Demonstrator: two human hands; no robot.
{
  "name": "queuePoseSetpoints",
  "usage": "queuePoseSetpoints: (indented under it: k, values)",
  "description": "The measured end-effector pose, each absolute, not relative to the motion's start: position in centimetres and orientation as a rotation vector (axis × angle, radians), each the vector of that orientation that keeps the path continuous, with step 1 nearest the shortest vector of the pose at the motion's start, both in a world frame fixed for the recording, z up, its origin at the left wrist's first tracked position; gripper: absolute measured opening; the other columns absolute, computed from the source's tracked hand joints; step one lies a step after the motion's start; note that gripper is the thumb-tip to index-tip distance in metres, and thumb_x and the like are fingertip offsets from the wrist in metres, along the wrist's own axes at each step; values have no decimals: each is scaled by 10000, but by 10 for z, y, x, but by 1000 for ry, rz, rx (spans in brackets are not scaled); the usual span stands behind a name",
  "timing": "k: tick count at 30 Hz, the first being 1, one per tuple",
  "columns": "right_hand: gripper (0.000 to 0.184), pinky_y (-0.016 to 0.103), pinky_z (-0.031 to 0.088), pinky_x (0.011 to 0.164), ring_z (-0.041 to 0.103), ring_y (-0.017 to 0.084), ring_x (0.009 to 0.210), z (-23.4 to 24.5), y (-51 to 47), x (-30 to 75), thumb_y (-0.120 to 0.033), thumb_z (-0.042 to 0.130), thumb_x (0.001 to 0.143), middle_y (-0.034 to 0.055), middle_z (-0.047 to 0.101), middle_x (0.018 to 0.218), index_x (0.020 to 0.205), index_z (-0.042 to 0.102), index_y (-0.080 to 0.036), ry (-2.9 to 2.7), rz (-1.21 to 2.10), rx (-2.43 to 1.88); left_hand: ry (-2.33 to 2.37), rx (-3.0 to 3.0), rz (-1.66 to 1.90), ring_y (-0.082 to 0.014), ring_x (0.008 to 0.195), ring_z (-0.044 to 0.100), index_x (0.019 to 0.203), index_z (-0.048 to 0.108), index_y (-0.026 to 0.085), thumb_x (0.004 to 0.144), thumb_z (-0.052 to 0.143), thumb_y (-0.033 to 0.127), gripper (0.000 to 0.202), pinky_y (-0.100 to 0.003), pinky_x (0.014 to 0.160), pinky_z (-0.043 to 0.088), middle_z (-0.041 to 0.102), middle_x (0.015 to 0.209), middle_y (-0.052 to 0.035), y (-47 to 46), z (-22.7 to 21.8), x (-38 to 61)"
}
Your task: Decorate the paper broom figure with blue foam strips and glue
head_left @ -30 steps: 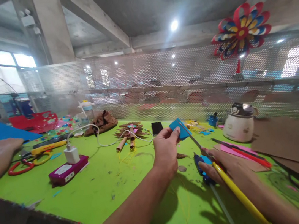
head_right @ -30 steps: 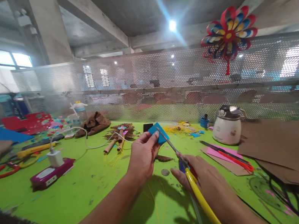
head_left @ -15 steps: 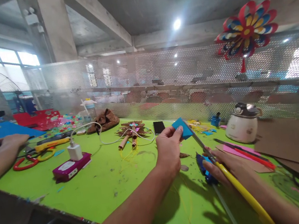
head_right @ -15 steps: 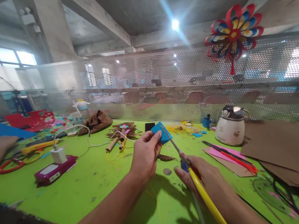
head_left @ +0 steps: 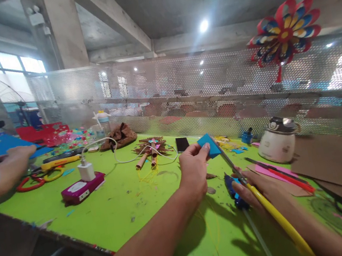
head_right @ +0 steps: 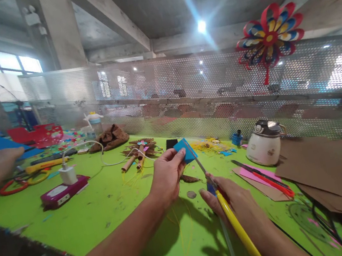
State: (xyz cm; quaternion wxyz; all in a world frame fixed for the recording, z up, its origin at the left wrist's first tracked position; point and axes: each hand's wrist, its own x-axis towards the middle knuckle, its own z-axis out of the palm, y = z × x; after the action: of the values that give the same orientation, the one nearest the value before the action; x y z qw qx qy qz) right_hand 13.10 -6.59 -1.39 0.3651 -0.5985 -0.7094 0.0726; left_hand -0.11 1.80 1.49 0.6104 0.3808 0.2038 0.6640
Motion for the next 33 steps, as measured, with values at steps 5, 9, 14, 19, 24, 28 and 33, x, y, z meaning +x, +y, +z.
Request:
queuePoseSetpoints:
  k: [5, 9, 14, 19, 24, 28, 33]
  values:
    - [456, 332, 473, 660, 623, 228, 754, -16, -65, 130, -544, 422, 820, 82, 664, 840, 1019, 592, -171, -1814, 167, -1535, 476, 873, 1523, -84, 610, 532, 637, 593, 109, 638, 684, 162, 106, -263, 694, 440, 584, 649, -26, 18, 15, -1]
    - [478, 345, 476, 683, 624, 237, 779, -19, -64, 132, -556, 431, 810, 89, 667, 860, 1035, 597, -168, -1810, 165, -1522, 475, 868, 1525, -86, 606, 531, 635, 593, 112, 637, 683, 160, 102, -261, 688, 442, 579, 639, -23, 18, 15, -1]
    - [482, 347, 478, 669, 627, 234, 752, -16, -66, 132, -559, 414, 821, 88, 669, 837, 1032, 595, -165, -1816, 169, -1547, 488, 877, 1527, -94, 618, 539, 631, 587, 115, 638, 683, 170, 111, -265, 687, 445, 584, 642, -25, 18, 14, -1]
    - [456, 344, 482, 675, 632, 239, 773, -13, -68, 131, -538, 424, 826, 88, 678, 865, 1035, 595, -171, -1823, 167, -1554, 480, 871, 1523, -92, 617, 547, 643, 596, 113, 640, 679, 166, 99, -266, 691, 445, 594, 658, -30, 18, 14, -1]
    - [446, 334, 486, 666, 639, 239, 770, -13, -67, 130, -519, 421, 832, 94, 685, 856, 1029, 602, -162, -1828, 150, -1558, 504, 881, 1520, -91, 611, 542, 644, 593, 110, 645, 674, 167, 99, -261, 689, 446, 595, 649, -31, 16, 16, -2]
    - [468, 332, 491, 669, 645, 249, 804, -14, -65, 130, -533, 423, 827, 107, 688, 890, 1052, 597, -162, -1822, 132, -1546, 512, 878, 1516, -93, 610, 550, 656, 600, 106, 651, 668, 161, 88, -259, 683, 452, 609, 656, -38, 16, 17, -2]
    - [469, 340, 486, 630, 650, 257, 767, -18, -64, 129, -561, 405, 819, 103, 695, 856, 982, 630, -184, -1782, 95, -1524, 502, 848, 1502, -105, 623, 580, 647, 600, 106, 647, 670, 146, 81, -262, 671, 467, 635, 689, -57, 15, 18, -3]
